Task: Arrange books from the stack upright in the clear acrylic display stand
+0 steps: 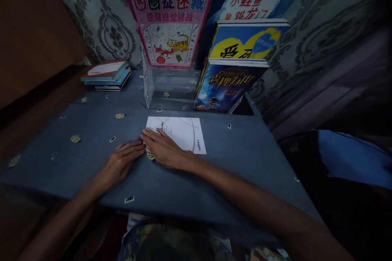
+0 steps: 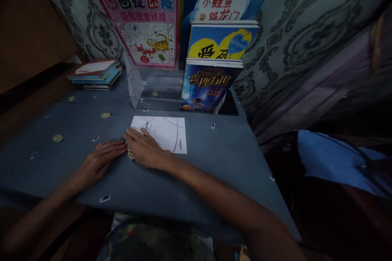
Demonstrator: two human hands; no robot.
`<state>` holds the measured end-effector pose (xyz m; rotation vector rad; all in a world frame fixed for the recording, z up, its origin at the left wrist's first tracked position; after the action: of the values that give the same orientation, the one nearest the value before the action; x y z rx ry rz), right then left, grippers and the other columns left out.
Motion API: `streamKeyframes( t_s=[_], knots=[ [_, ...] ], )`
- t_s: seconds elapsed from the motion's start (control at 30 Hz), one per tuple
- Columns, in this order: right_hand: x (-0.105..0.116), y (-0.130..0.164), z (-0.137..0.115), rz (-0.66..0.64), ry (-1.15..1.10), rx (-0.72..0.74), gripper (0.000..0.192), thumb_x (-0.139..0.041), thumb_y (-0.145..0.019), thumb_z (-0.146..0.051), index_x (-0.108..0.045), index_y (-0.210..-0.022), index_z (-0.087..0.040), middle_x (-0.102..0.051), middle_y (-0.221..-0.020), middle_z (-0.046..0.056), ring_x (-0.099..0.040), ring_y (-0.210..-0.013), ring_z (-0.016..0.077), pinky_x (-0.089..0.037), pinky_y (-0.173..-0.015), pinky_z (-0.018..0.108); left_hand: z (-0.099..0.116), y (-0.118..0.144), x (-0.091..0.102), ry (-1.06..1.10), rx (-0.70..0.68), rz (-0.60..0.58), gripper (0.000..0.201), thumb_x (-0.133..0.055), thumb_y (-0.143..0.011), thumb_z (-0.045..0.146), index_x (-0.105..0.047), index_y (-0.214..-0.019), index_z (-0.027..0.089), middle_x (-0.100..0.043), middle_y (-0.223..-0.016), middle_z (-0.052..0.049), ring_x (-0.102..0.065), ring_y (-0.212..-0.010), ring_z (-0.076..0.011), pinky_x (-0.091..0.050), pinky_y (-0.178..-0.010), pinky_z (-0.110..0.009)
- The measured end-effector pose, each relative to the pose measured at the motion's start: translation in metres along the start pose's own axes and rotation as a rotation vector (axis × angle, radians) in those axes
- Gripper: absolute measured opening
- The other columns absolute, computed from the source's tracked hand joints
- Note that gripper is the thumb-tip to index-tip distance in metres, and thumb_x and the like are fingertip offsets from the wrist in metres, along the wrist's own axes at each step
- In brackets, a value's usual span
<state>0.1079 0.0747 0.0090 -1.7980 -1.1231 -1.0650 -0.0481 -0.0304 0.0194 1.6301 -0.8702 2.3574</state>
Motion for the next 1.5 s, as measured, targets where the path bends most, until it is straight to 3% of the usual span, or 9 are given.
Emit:
streamKeyframes(
  t_s=[0.1,0.23,0.73,0.9,1.0,1.13,1.23,1.33,1.5],
  knots=[
    [0.000,-0.017,0.004,-0.004,0.016,-0.087,0.050,-0.039,-0.103,-0.024,-0.043,-0.149,-0.005,-0.038,-0.160,0.021,-0.028,-0.153,0.0269,-0.024,-0.125,0.048,-0.001,0.000,0.000,0.011,0.004,0.031,0.042,-0.041,-0.098,0.011,-0.063,-0.131,0.024,-0.071,-0.128,-0.009,-0.063,-0.126,-0.0234,-0.052,-0.100,-0.043],
    [0.007,-0.013,0.019,0.016,0.024,-0.200,0.059,-0.044,-0.103,-0.038,-0.041,-0.150,-0.001,-0.036,-0.160,0.023,-0.026,-0.154,0.0287,-0.023,-0.126,0.048,-0.003,0.000,-0.002,0.031,0.006,0.054,0.042,-0.042,-0.098,0.011,-0.064,-0.131,0.025,-0.072,-0.126,-0.009,-0.065,-0.123,-0.0231,-0.053,-0.100,-0.043],
    [0.044,0.092,0.094,0.149,0.068,-0.453,0.057,-0.035,-0.104,-0.042,-0.043,-0.151,-0.010,-0.038,-0.160,0.020,-0.031,-0.152,0.0292,-0.024,-0.124,0.056,0.000,0.002,0.001,0.022,0.050,0.045,0.044,-0.041,-0.099,0.014,-0.062,-0.135,0.030,-0.071,-0.129,-0.006,-0.064,-0.124,-0.0245,-0.053,-0.100,-0.045],
    [0.052,0.107,0.112,0.158,-0.056,-0.425,0.054,-0.028,-0.105,-0.038,-0.041,-0.153,-0.016,-0.043,-0.158,0.013,-0.034,-0.151,0.0263,-0.026,-0.124,0.055,0.007,-0.021,0.005,-0.043,0.010,0.036,0.035,-0.044,-0.099,0.016,-0.069,-0.122,0.025,-0.075,-0.117,-0.006,-0.067,-0.114,-0.0250,-0.052,-0.095,-0.044],
    [0.051,0.108,0.117,0.183,-0.086,-0.427,0.053,-0.029,-0.103,-0.028,-0.039,-0.154,-0.019,-0.044,-0.158,0.010,-0.034,-0.150,0.0242,-0.025,-0.124,0.055,0.021,-0.056,-0.007,-0.019,-0.045,-0.052,0.034,-0.044,-0.101,0.021,-0.066,-0.127,0.024,-0.073,-0.123,-0.008,-0.063,-0.120,-0.0253,-0.049,-0.099,-0.044],
    [0.047,0.110,0.119,0.197,-0.076,-0.395,0.056,-0.033,-0.099,-0.018,-0.039,-0.154,-0.023,-0.044,-0.158,0.008,-0.035,-0.150,0.0221,-0.026,-0.124,0.055,0.045,-0.109,-0.042,-0.015,-0.148,-0.211,0.040,-0.045,-0.103,0.029,-0.055,-0.141,0.021,-0.061,-0.141,-0.012,-0.048,-0.140,-0.0279,-0.038,-0.112,-0.050],
    [0.045,0.111,0.119,0.218,-0.055,-0.363,0.057,-0.035,-0.097,-0.014,-0.041,-0.153,-0.021,-0.046,-0.157,0.010,-0.036,-0.149,0.0219,-0.028,-0.123,0.055,0.060,-0.135,-0.066,-0.003,-0.189,-0.302,0.044,-0.044,-0.104,0.035,-0.051,-0.144,0.019,-0.056,-0.147,-0.013,-0.042,-0.144,-0.0282,-0.034,-0.115,-0.052],
    [0.044,0.111,0.120,0.220,-0.037,-0.353,0.057,-0.033,-0.096,-0.012,-0.043,-0.152,-0.017,-0.047,-0.156,0.012,-0.038,-0.149,0.0222,-0.029,-0.122,0.055,0.071,-0.142,-0.077,0.006,-0.197,-0.319,0.044,-0.041,-0.104,0.036,-0.052,-0.143,0.020,-0.054,-0.150,-0.014,-0.042,-0.145,-0.0281,-0.031,-0.116,-0.055],
    [0.043,0.110,0.121,0.222,-0.021,-0.357,0.054,-0.034,-0.097,-0.014,-0.045,-0.150,-0.014,-0.047,-0.156,0.013,-0.037,-0.149,0.0218,-0.028,-0.123,0.051,0.080,-0.126,-0.074,0.051,-0.237,-0.315,0.041,-0.032,-0.107,0.028,-0.054,-0.142,0.023,-0.058,-0.147,-0.008,-0.047,-0.141,-0.0231,-0.030,-0.119,-0.052]
  ],
)
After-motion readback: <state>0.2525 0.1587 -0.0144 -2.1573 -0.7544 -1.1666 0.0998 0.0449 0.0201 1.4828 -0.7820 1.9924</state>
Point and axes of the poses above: each hand's wrist, its own y-axis away from the middle knuckle, its own x-axis out of the back of the hand, z = x × y, the point moved 3 cm from there along -y, towards the middle knuckle
